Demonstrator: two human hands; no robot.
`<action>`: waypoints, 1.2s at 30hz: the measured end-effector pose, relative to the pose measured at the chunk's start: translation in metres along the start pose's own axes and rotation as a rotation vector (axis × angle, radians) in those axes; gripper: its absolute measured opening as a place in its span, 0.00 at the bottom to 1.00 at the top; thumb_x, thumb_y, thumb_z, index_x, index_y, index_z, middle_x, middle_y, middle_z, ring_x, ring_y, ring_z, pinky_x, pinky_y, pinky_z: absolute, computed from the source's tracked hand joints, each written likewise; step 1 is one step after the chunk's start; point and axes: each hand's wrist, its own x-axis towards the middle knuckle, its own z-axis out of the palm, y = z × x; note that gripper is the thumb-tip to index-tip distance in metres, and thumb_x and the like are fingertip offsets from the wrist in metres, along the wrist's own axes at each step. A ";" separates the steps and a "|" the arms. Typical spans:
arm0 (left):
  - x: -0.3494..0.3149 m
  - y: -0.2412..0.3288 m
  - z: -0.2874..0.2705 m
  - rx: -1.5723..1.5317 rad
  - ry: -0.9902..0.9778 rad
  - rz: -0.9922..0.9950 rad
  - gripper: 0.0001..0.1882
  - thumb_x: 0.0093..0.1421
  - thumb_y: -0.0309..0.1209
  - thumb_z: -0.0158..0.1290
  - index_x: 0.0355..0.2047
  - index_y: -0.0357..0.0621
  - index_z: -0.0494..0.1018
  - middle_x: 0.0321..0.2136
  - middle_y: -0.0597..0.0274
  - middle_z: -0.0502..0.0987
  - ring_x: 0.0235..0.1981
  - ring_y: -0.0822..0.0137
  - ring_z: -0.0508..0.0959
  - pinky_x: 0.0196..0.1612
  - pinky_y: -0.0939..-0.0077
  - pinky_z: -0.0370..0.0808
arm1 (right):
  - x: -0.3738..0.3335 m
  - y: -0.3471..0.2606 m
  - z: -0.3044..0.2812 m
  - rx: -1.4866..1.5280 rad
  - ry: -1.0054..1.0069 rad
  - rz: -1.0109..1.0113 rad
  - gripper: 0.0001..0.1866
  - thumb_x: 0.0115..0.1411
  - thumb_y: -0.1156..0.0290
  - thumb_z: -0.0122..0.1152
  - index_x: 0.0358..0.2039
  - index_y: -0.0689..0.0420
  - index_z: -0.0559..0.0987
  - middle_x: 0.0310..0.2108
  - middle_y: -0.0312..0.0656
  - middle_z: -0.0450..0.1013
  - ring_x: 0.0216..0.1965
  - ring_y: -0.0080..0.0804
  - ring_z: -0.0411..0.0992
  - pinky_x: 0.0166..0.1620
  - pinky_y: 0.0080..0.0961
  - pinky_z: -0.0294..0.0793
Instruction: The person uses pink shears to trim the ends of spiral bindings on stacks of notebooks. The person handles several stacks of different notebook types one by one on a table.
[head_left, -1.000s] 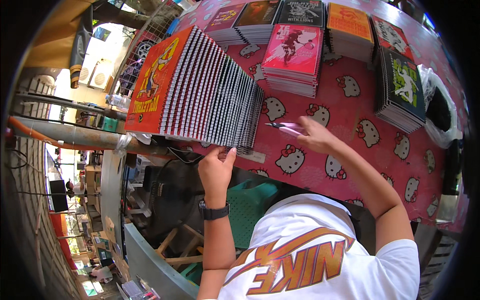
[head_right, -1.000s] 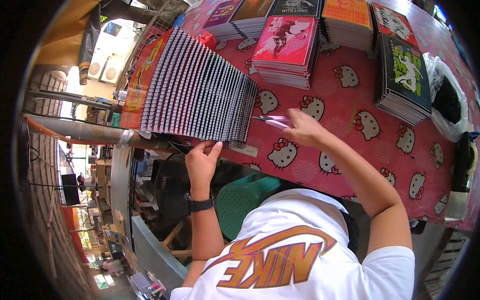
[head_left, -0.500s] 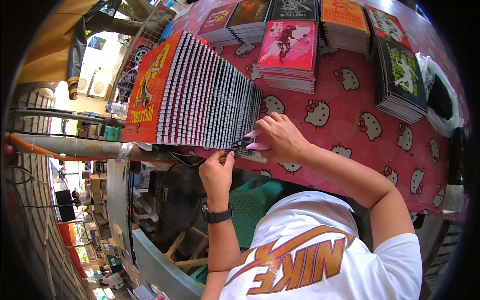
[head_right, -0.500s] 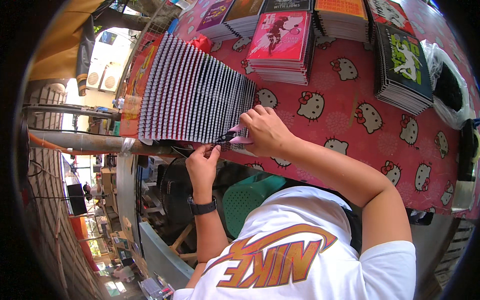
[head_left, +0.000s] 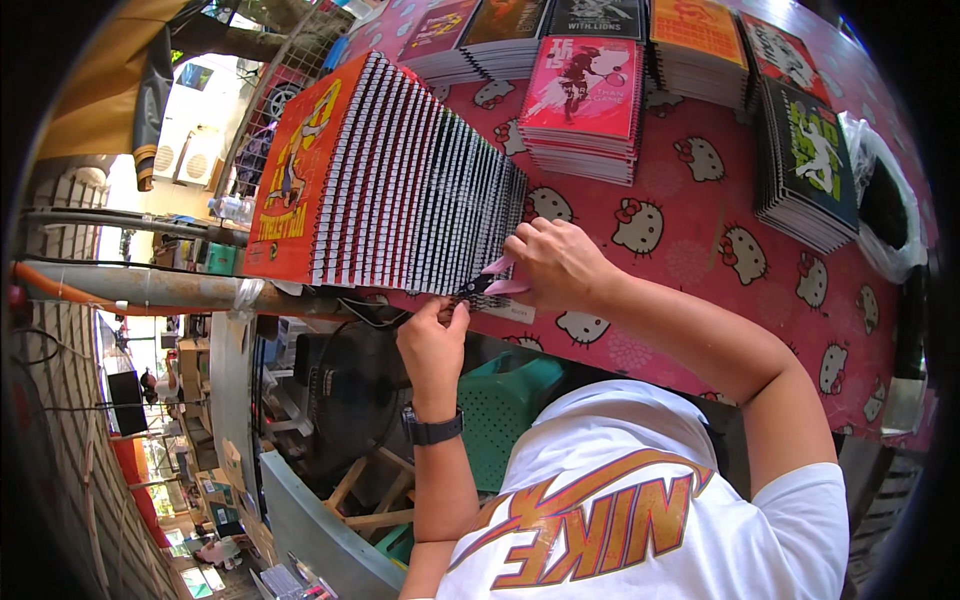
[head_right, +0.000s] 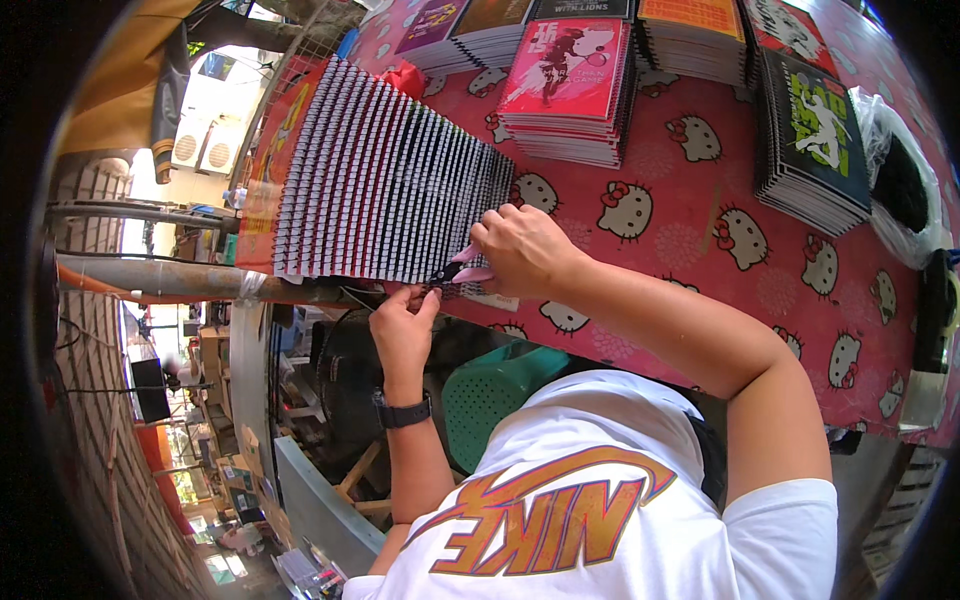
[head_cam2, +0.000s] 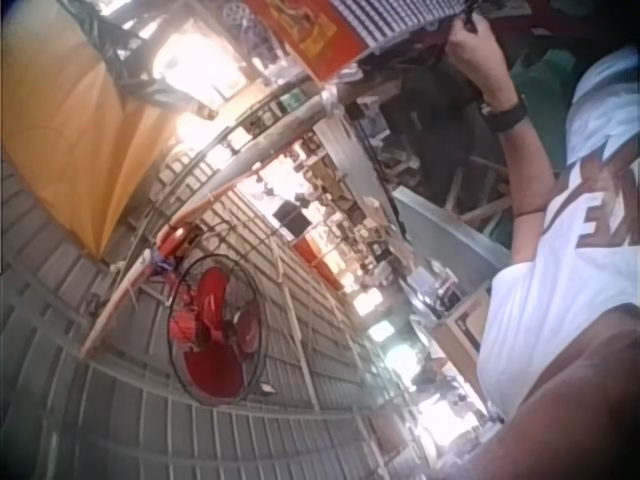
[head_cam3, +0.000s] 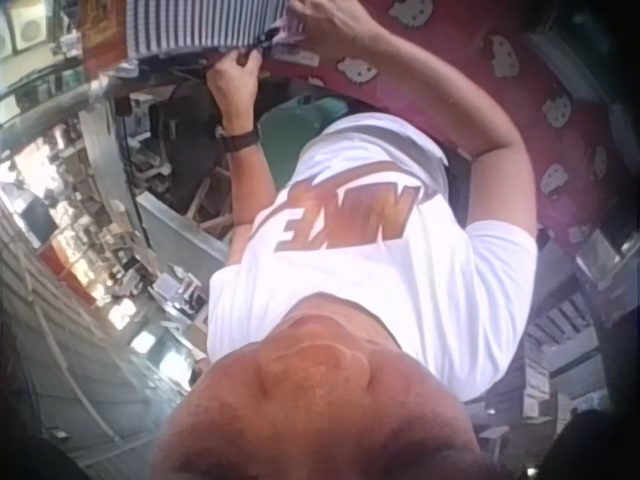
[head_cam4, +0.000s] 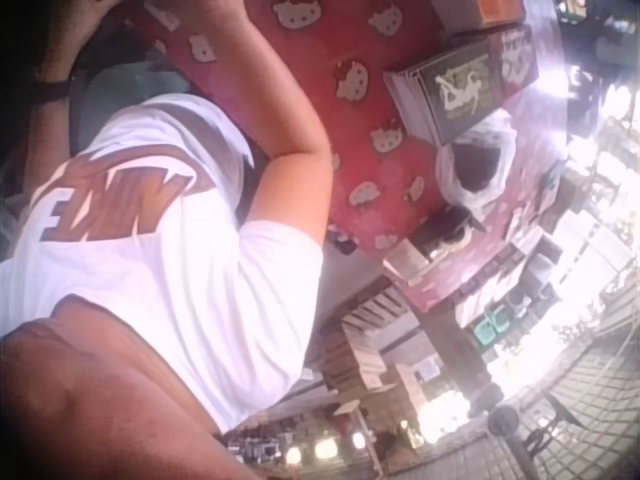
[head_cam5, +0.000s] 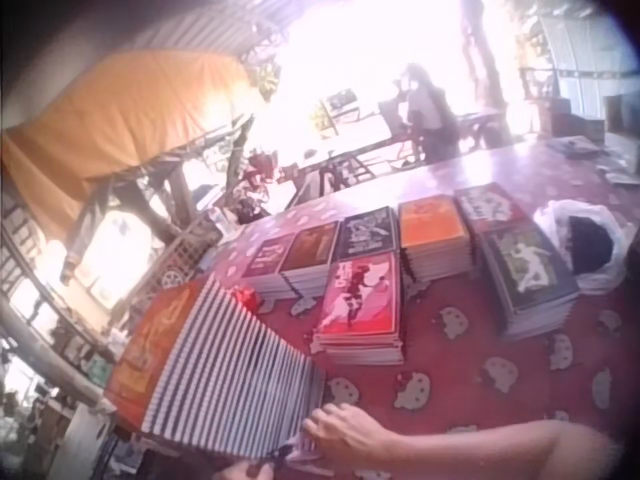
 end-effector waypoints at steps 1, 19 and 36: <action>0.000 0.000 0.000 0.015 0.003 0.006 0.11 0.50 0.32 0.58 0.27 0.35 0.76 0.21 0.51 0.78 0.22 0.57 0.79 0.28 0.70 0.73 | 0.001 0.001 -0.001 0.000 -0.001 -0.001 0.20 0.42 0.56 0.65 0.29 0.58 0.74 0.29 0.42 0.72 0.34 0.38 0.71 0.37 0.32 0.71; -0.004 0.002 0.001 -0.012 -0.002 -0.031 0.13 0.53 0.35 0.57 0.29 0.36 0.77 0.21 0.49 0.77 0.23 0.56 0.79 0.29 0.69 0.73 | 0.003 0.008 -0.001 0.002 -0.036 -0.022 0.20 0.39 0.60 0.65 0.31 0.58 0.74 0.34 0.41 0.70 0.42 0.35 0.67 0.45 0.31 0.63; 0.004 0.005 -0.001 0.085 -0.072 0.016 0.16 0.52 0.38 0.56 0.27 0.33 0.76 0.18 0.48 0.76 0.20 0.55 0.77 0.27 0.68 0.71 | -0.003 0.015 0.011 -0.003 0.042 -0.021 0.19 0.41 0.56 0.64 0.29 0.57 0.76 0.30 0.41 0.71 0.36 0.37 0.71 0.40 0.33 0.67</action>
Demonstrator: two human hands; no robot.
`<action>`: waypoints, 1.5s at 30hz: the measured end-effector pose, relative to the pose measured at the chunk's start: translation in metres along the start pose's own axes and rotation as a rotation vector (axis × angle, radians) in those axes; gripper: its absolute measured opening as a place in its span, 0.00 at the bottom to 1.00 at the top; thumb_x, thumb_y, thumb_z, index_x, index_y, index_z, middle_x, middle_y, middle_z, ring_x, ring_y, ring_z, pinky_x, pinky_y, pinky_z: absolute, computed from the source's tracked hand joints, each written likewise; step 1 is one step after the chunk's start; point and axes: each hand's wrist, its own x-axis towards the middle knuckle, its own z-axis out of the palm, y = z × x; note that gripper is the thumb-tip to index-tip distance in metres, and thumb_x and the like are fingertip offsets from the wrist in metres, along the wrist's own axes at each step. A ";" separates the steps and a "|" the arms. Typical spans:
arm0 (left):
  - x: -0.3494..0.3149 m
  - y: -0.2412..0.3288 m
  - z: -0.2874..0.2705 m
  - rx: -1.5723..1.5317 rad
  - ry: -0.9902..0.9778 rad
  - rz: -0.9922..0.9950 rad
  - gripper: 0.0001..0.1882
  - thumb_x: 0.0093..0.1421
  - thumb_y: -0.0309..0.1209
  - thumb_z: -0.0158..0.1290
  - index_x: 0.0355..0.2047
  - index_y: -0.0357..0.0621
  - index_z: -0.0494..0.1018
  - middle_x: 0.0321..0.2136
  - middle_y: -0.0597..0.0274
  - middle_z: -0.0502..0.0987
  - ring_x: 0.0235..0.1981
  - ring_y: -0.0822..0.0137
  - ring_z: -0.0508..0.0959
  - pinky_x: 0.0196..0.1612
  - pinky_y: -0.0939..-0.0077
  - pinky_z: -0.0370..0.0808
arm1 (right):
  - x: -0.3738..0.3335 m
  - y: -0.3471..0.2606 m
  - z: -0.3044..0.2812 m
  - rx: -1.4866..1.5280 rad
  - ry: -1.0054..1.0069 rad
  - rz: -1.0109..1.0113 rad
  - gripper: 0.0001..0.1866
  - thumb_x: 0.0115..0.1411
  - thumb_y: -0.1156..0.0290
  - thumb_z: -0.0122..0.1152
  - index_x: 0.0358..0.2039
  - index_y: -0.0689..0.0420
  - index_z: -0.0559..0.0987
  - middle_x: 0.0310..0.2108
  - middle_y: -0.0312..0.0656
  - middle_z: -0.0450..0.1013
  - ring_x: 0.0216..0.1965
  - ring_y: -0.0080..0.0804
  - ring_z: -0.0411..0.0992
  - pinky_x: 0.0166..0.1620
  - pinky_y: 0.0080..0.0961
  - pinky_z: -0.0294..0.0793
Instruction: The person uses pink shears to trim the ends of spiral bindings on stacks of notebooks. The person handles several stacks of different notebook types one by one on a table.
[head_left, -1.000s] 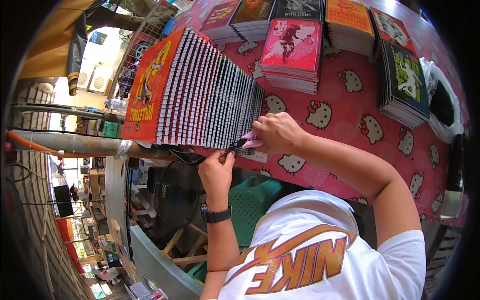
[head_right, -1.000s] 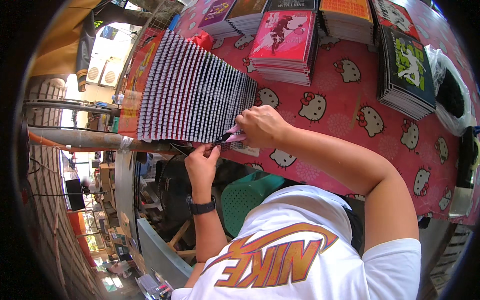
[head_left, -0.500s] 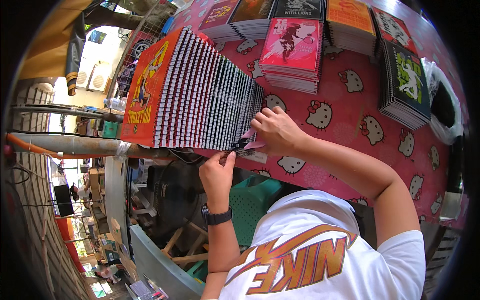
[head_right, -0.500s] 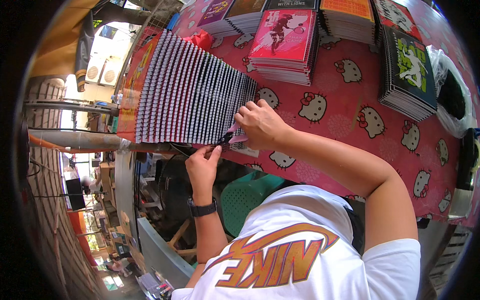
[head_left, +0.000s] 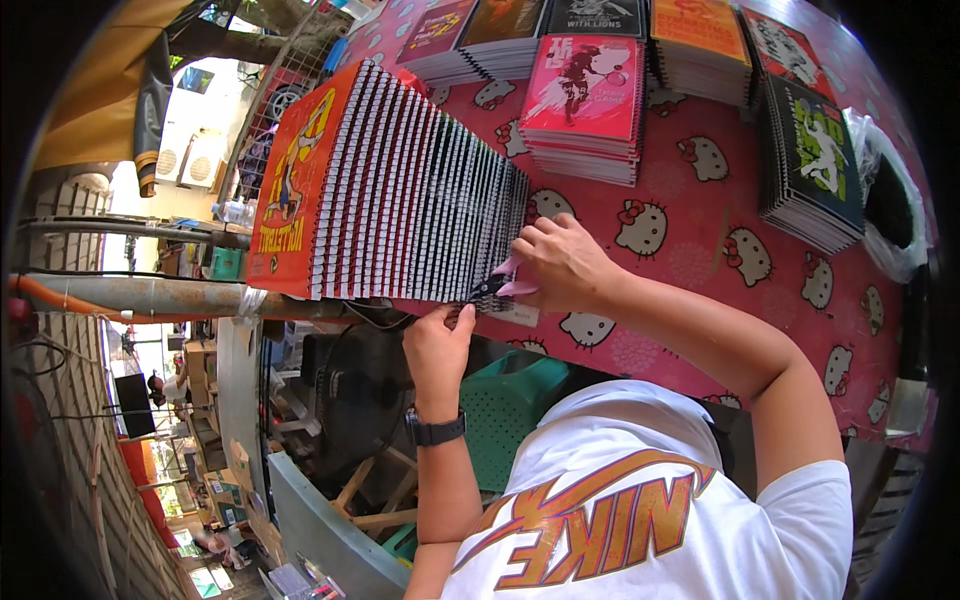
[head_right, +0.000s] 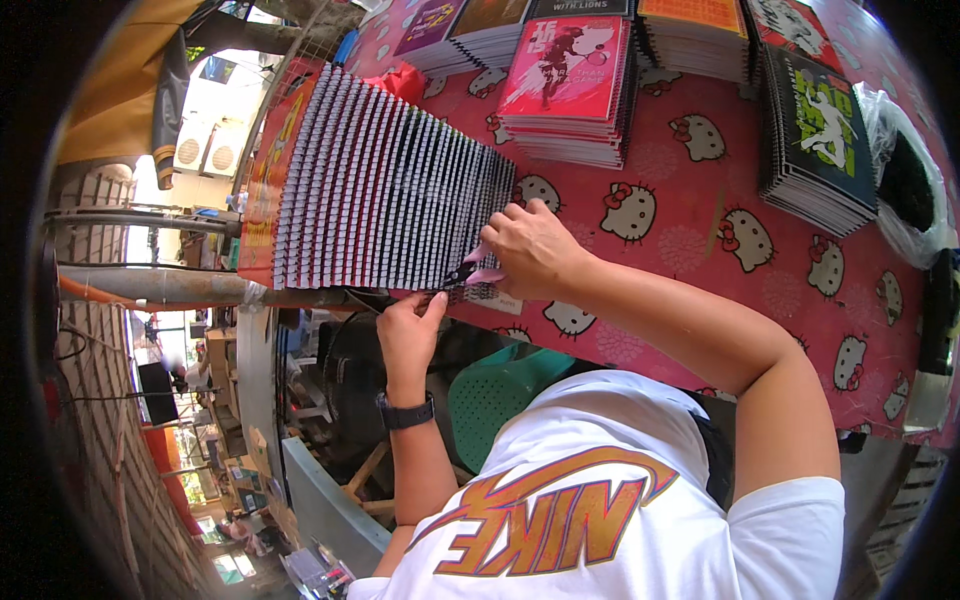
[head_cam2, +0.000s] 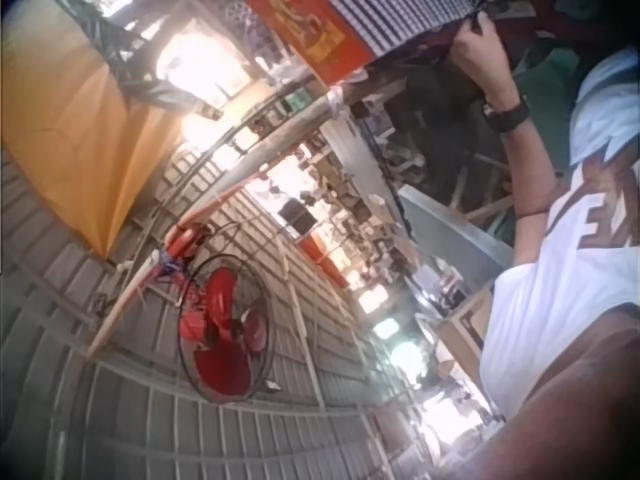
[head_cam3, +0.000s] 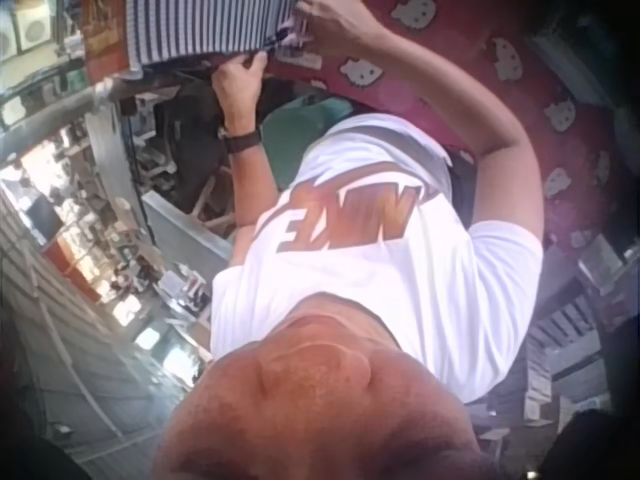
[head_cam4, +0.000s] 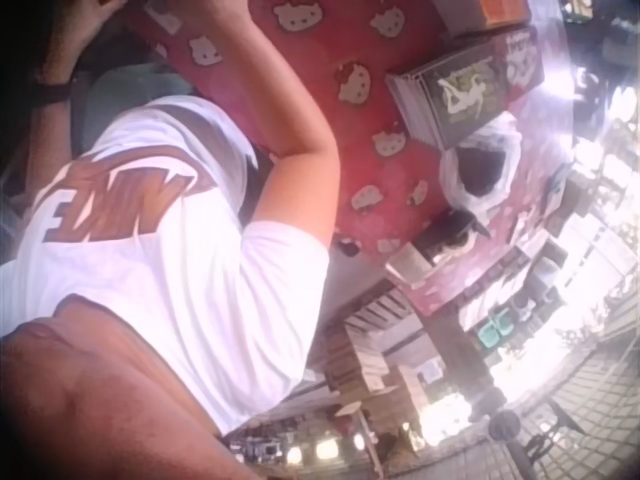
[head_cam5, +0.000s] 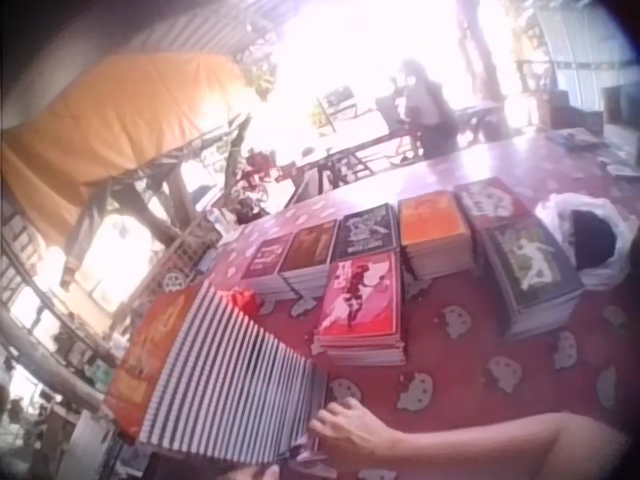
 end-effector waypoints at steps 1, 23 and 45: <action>0.000 0.000 0.000 -0.010 -0.007 0.010 0.16 0.52 0.38 0.56 0.26 0.33 0.76 0.18 0.47 0.75 0.20 0.54 0.77 0.26 0.67 0.71 | 0.000 0.000 0.000 0.003 -0.001 0.000 0.19 0.41 0.56 0.64 0.29 0.57 0.76 0.30 0.41 0.71 0.36 0.37 0.71 0.40 0.33 0.67; 0.011 -0.003 0.006 0.299 -0.170 -0.036 0.17 0.52 0.43 0.53 0.27 0.39 0.77 0.23 0.46 0.77 0.28 0.48 0.77 0.34 0.60 0.73 | -0.009 -0.005 0.008 -0.066 -0.010 0.021 0.22 0.43 0.54 0.65 0.31 0.58 0.75 0.31 0.40 0.71 0.38 0.35 0.69 0.41 0.32 0.65; 0.016 -0.021 0.020 0.329 -0.202 -0.086 0.20 0.52 0.44 0.53 0.25 0.34 0.76 0.25 0.39 0.76 0.30 0.43 0.77 0.37 0.54 0.73 | -0.012 -0.001 0.019 -0.007 -0.042 0.045 0.21 0.42 0.53 0.65 0.29 0.57 0.74 0.30 0.39 0.68 0.40 0.35 0.67 0.41 0.33 0.64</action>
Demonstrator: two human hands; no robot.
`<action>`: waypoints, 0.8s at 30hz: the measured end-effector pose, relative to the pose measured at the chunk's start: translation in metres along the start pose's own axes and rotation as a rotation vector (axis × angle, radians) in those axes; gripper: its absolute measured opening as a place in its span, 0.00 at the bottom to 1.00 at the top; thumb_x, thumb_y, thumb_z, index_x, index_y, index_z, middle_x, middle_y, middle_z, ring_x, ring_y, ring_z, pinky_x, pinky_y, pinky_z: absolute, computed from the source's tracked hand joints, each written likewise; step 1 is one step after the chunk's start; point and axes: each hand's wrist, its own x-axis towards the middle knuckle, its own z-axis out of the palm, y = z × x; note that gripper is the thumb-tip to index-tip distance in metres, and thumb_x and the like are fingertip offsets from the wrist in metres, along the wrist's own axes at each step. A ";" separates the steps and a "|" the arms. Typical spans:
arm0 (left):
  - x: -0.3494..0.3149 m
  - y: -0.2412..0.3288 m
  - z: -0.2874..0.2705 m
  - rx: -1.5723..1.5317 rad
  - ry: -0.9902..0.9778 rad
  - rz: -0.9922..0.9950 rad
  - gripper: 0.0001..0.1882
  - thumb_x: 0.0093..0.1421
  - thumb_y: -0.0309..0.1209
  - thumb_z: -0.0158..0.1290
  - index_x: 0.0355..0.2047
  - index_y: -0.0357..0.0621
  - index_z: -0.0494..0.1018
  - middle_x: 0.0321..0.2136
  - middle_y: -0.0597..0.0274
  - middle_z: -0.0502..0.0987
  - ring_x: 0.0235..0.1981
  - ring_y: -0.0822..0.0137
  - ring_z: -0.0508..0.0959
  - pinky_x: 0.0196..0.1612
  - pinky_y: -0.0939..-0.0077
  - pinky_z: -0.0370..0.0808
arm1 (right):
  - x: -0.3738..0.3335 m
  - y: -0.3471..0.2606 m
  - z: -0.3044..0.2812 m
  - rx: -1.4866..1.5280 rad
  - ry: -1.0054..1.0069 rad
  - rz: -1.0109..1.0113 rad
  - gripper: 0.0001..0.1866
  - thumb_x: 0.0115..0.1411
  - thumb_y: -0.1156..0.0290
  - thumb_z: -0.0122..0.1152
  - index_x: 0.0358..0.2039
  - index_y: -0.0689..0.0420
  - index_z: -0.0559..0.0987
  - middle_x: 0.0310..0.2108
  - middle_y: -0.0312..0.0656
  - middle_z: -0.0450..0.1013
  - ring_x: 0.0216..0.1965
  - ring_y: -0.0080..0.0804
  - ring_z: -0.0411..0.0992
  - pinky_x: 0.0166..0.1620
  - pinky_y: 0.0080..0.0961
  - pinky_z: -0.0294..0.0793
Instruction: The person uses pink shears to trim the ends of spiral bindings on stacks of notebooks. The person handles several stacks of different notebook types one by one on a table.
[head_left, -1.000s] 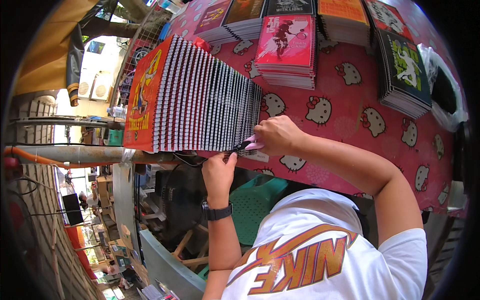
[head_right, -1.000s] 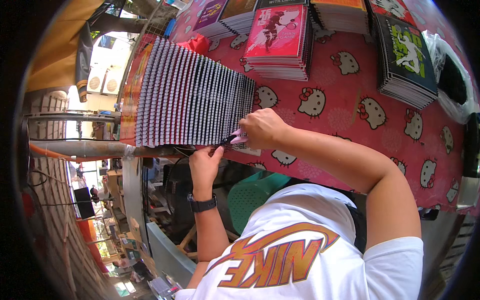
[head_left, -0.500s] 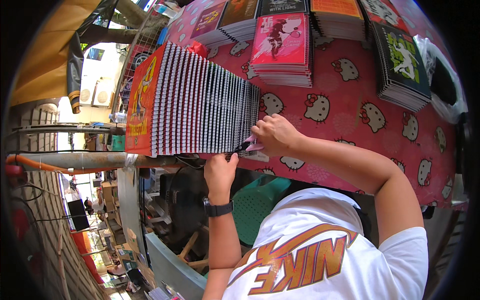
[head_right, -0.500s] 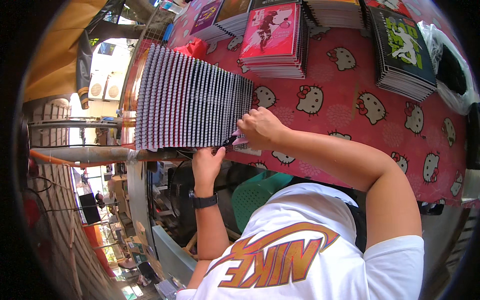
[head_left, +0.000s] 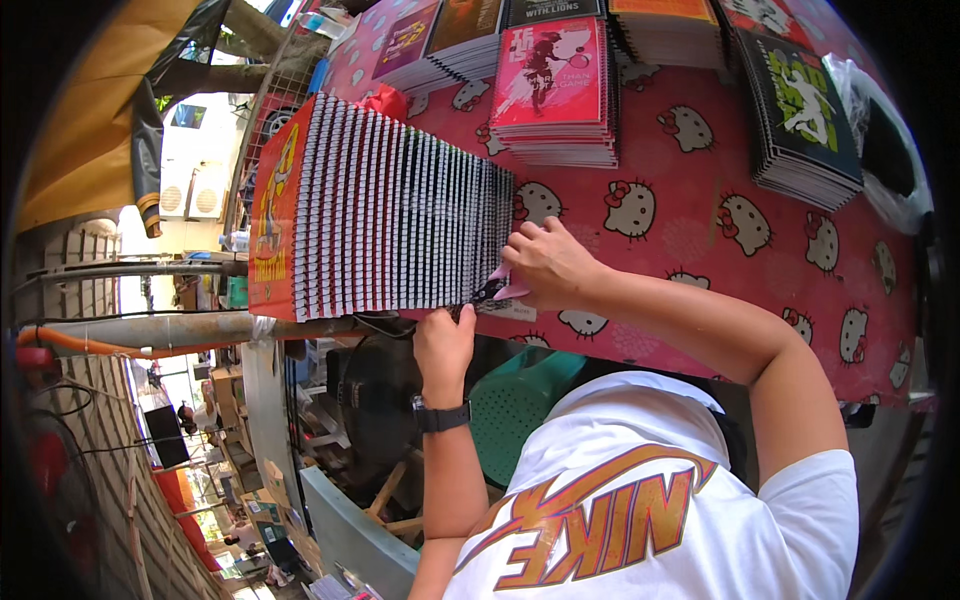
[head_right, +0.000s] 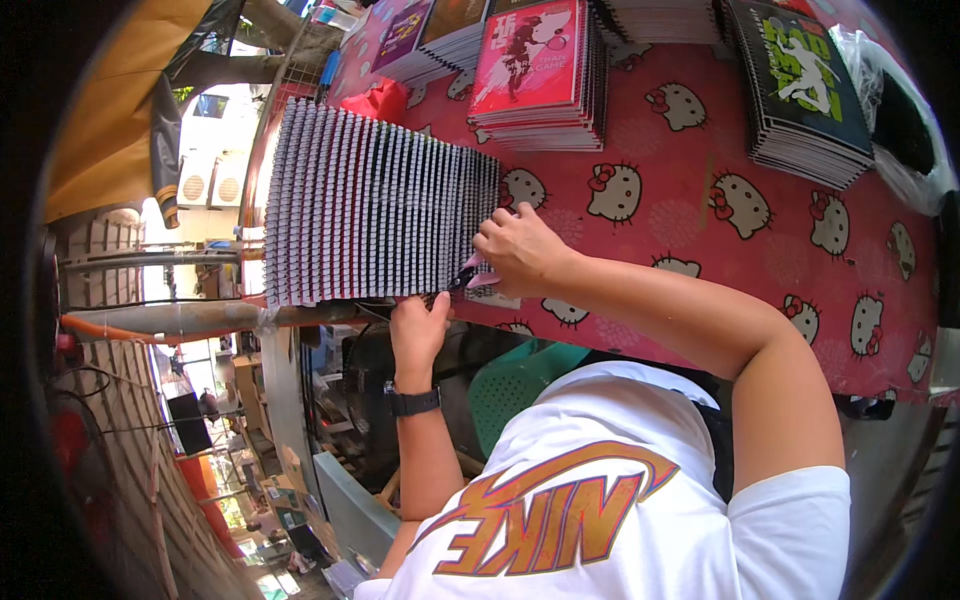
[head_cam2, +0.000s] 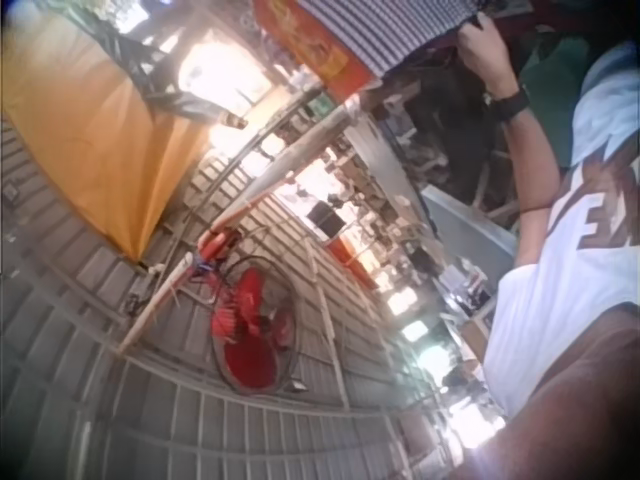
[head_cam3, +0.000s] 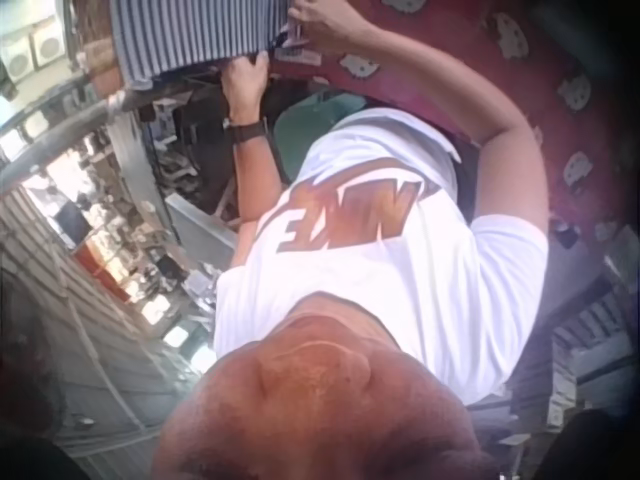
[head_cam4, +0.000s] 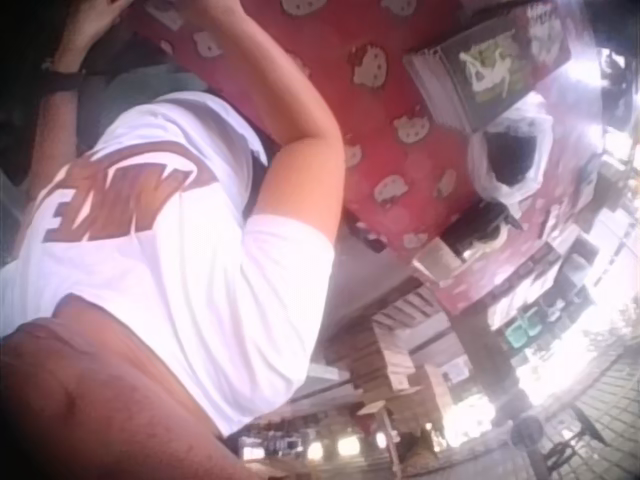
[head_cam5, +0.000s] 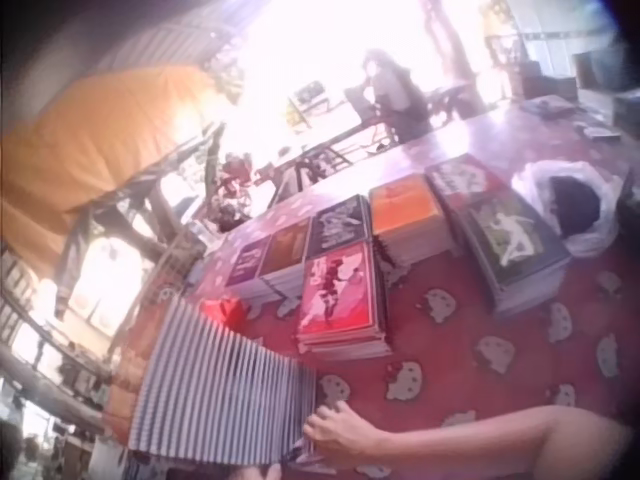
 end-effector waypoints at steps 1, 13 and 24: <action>0.002 -0.003 0.002 -0.021 -0.022 -0.011 0.21 0.52 0.44 0.53 0.23 0.33 0.75 0.25 0.39 0.76 0.30 0.43 0.77 0.37 0.54 0.73 | 0.001 -0.001 0.001 -0.019 0.013 -0.020 0.21 0.41 0.54 0.66 0.29 0.57 0.74 0.30 0.39 0.68 0.39 0.35 0.68 0.41 0.32 0.64; -0.002 0.003 -0.003 0.046 0.013 0.075 0.19 0.56 0.40 0.49 0.18 0.37 0.77 0.15 0.59 0.78 0.20 0.64 0.79 0.30 0.70 0.74 | 0.005 0.001 0.007 0.016 -0.040 -0.012 0.17 0.42 0.56 0.64 0.26 0.57 0.76 0.26 0.41 0.71 0.33 0.37 0.71 0.36 0.33 0.67; -0.004 0.010 -0.012 -0.339 -0.227 -0.103 0.20 0.59 0.39 0.44 0.21 0.34 0.75 0.16 0.57 0.78 0.19 0.65 0.78 0.29 0.71 0.74 | -0.006 0.008 0.001 0.255 -0.338 0.245 0.15 0.41 0.57 0.63 0.25 0.55 0.79 0.24 0.45 0.75 0.29 0.41 0.76 0.33 0.36 0.74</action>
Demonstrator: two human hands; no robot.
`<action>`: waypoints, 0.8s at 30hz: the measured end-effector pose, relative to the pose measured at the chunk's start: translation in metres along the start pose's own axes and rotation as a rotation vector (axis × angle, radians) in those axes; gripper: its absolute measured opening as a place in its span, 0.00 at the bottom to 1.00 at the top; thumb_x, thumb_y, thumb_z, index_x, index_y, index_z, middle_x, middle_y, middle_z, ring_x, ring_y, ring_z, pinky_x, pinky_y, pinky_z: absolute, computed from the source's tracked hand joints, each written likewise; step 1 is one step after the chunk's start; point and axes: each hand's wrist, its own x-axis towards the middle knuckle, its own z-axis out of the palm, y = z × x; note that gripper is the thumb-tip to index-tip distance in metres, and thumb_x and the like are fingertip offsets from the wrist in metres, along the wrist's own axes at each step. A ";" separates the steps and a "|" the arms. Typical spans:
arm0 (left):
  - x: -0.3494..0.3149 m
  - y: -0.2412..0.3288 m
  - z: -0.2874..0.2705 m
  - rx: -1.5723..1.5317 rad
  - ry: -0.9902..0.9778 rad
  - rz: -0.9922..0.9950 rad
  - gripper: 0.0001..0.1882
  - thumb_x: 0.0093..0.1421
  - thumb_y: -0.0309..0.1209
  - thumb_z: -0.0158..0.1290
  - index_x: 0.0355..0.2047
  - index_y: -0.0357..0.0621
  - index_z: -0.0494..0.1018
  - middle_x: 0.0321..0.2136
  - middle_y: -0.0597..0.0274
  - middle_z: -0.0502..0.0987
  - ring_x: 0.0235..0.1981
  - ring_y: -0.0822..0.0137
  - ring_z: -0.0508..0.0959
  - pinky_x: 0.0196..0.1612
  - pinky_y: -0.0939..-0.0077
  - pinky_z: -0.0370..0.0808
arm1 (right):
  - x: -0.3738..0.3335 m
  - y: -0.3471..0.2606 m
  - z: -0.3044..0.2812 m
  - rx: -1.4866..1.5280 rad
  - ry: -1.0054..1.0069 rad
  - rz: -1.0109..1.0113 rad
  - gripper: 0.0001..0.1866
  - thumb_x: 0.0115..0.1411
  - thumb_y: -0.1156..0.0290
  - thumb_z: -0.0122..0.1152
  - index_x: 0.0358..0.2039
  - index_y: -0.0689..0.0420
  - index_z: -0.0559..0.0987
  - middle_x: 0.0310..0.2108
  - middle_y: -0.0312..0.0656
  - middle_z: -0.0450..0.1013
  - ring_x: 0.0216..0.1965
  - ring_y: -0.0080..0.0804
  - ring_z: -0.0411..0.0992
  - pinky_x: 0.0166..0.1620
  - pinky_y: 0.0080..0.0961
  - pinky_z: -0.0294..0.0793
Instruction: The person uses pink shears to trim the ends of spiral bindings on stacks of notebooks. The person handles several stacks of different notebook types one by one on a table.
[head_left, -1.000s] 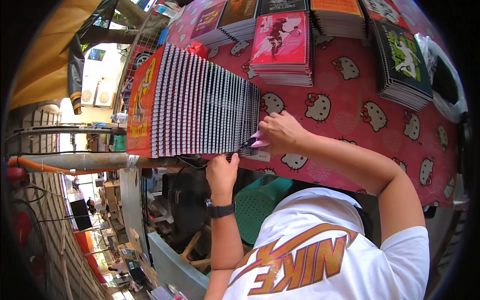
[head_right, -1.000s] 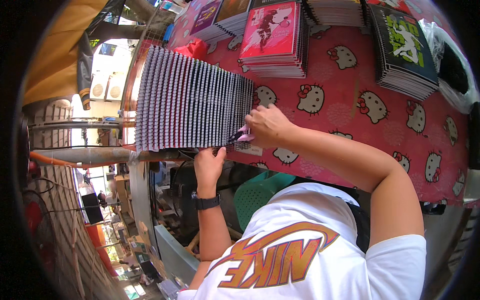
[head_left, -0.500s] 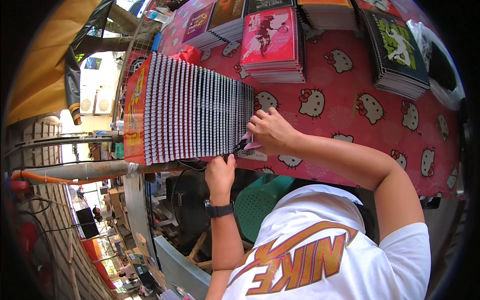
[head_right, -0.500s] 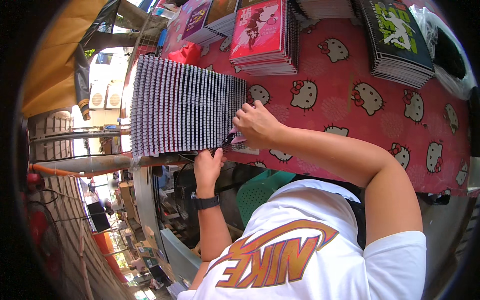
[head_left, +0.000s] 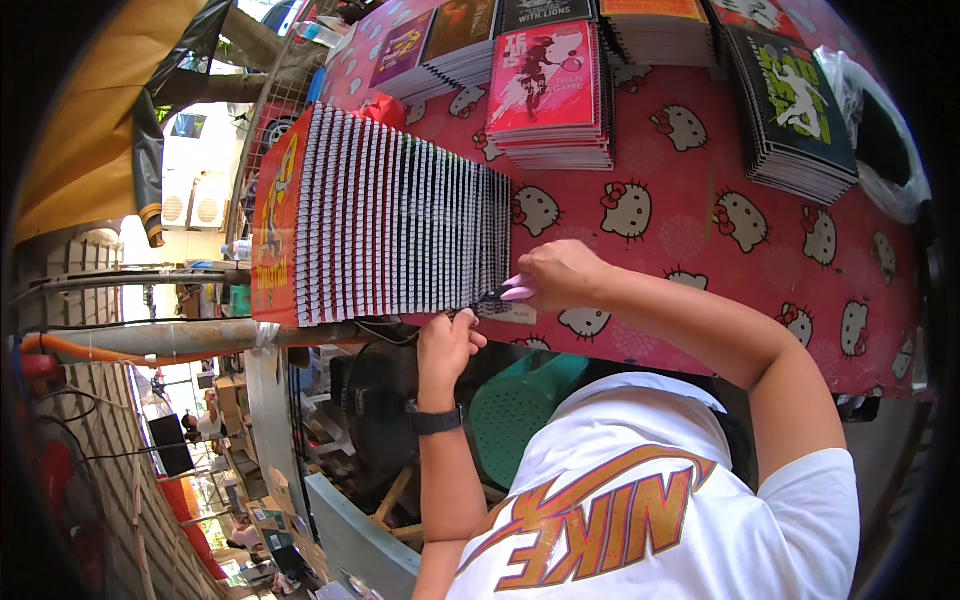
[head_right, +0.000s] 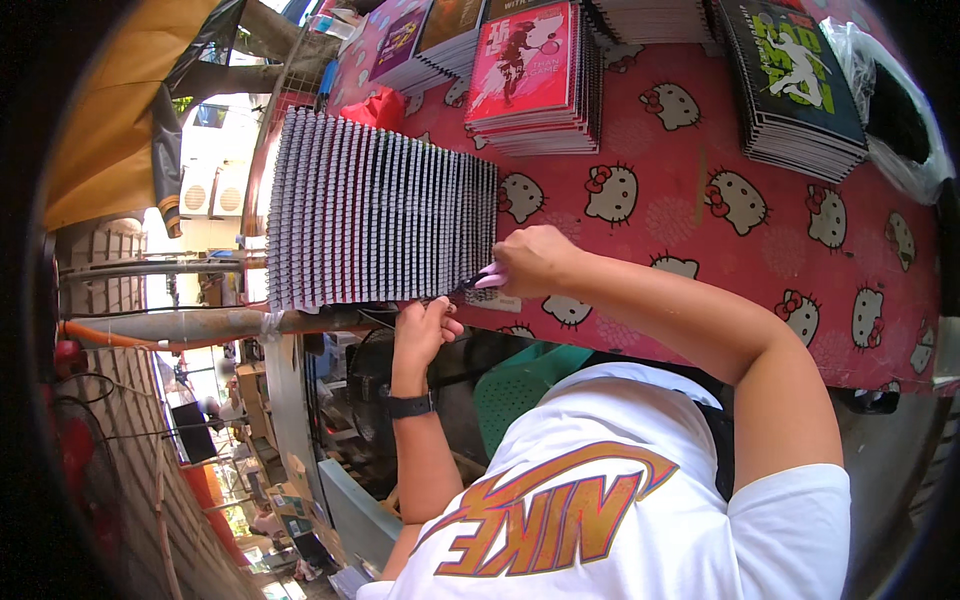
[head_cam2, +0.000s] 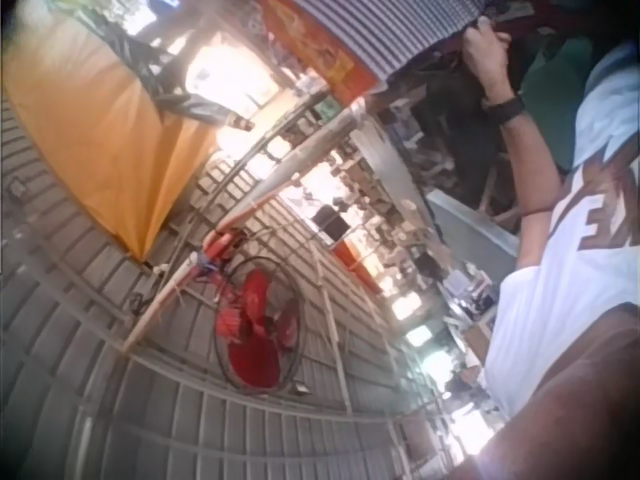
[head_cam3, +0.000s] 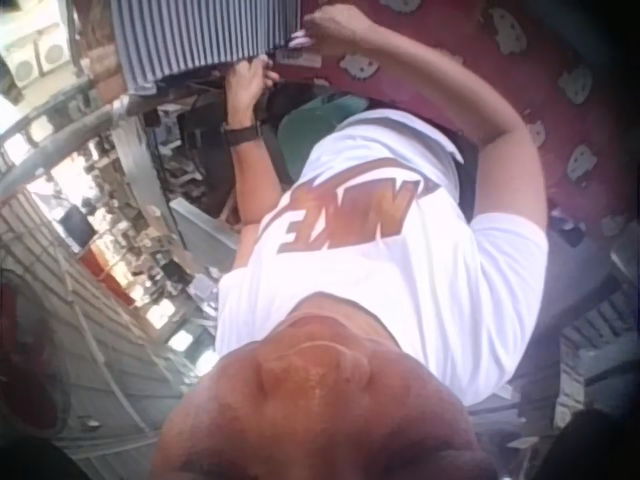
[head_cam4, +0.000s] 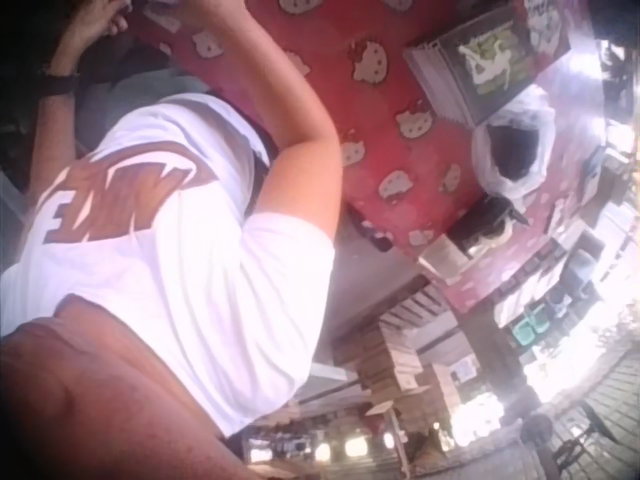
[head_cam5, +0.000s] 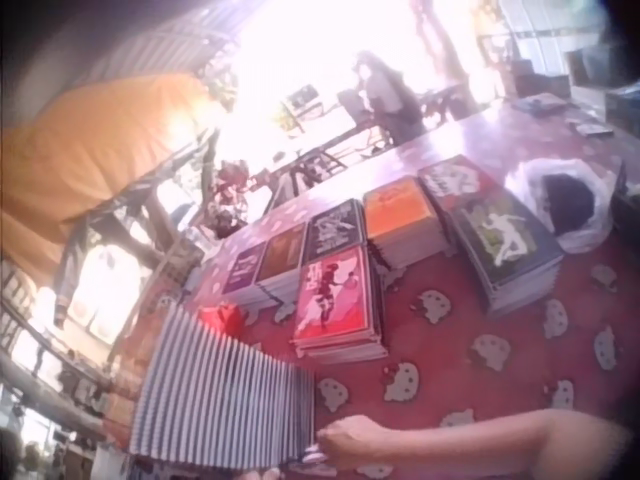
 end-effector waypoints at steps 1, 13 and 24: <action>0.000 -0.001 -0.001 -0.126 -0.067 -0.018 0.19 0.59 0.38 0.43 0.23 0.34 0.75 0.16 0.57 0.77 0.18 0.69 0.77 0.27 0.75 0.72 | -0.005 0.006 -0.002 -0.066 0.087 -0.038 0.17 0.40 0.57 0.65 0.29 0.55 0.78 0.28 0.44 0.75 0.34 0.40 0.74 0.39 0.38 0.72; -0.028 0.037 -0.003 -0.455 -0.172 0.190 0.14 0.61 0.35 0.44 0.27 0.38 0.72 0.19 0.61 0.77 0.18 0.76 0.71 0.24 0.85 0.67 | -0.065 0.048 -0.009 -0.209 0.535 0.006 0.30 0.48 0.50 0.64 0.45 0.59 0.72 0.50 0.48 0.65 0.56 0.42 0.60 0.53 0.54 0.58; -0.041 0.115 0.046 -0.114 0.078 0.876 0.18 0.49 0.35 0.61 0.39 0.39 0.74 0.37 0.58 0.73 0.33 0.61 0.73 0.33 0.70 0.71 | -0.126 0.051 -0.054 1.939 0.362 0.267 0.15 0.60 0.58 0.51 0.31 0.59 0.75 0.25 0.39 0.73 0.21 0.27 0.73 0.19 0.20 0.72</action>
